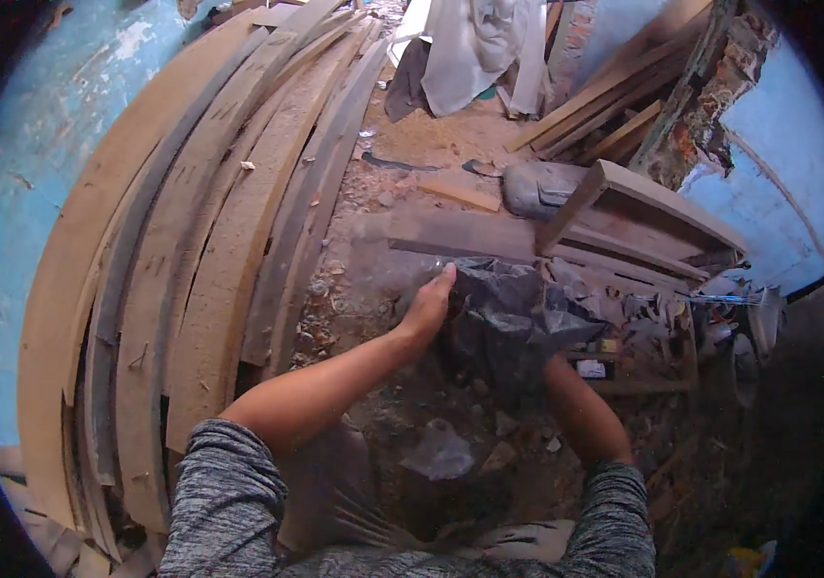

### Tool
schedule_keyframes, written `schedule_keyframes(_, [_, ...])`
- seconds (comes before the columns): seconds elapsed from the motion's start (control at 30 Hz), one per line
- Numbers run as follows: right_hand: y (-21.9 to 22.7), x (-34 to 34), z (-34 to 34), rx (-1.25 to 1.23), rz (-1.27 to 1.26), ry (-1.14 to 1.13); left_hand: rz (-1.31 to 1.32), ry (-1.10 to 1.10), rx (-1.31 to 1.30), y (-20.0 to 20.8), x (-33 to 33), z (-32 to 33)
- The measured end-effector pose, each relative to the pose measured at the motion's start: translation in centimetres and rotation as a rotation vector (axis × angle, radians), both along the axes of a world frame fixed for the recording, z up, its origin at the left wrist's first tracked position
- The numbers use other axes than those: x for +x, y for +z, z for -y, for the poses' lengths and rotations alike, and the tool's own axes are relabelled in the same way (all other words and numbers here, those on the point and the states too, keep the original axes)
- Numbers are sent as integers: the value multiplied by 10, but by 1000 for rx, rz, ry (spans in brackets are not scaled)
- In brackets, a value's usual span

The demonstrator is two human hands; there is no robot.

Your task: The person uses a power drill to drive a screw into the side of a wooden shelf unit, then reaches into several plastic bags to retrieve and sort small items while walking through a woodworking area.

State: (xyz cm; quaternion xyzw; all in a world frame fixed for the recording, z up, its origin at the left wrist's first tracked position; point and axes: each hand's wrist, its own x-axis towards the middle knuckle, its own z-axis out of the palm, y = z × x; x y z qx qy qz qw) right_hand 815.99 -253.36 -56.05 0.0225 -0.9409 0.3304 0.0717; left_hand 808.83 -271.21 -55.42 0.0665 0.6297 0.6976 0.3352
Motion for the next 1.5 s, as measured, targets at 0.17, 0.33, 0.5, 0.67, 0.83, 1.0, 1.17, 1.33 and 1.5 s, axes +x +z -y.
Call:
schedule_keyframes(0.17, [-5, -9, 9, -73, 31, 10, 94, 107, 106, -37, -13, 11])
schedule_keyframes(0.33, [-1, -10, -6, -154, 111, -51, 162, 261, 247, -34, -8, -7])
schedule_keyframes(0.5, [8, -13, -9, -496, 336, -81, 217, 389, 123, -44, -31, 17])
schedule_keyframes(0.67, [88, 13, -11, -975, 581, -175, 424, 201, 321, -31, -30, 31])
schedule_keyframes(0.83, [106, 28, -13, -1446, 565, -14, 642, 14, 340, -55, -41, 42])
schedule_keyframes(1.0, [113, 35, -9, -1558, 610, 114, 617, -112, 372, -82, -56, 44])
schedule_keyframes(1.17, [105, 37, -13, -1773, 705, 178, 637, -130, 396, -91, -56, 39])
schedule_keyframes(1.33, [96, 40, -11, -1619, 644, 134, 639, -99, 447, -98, -59, 38])
schedule_keyframes(1.5, [138, 63, 0, -1225, 551, 16, 511, -159, 425, -105, -67, 46])
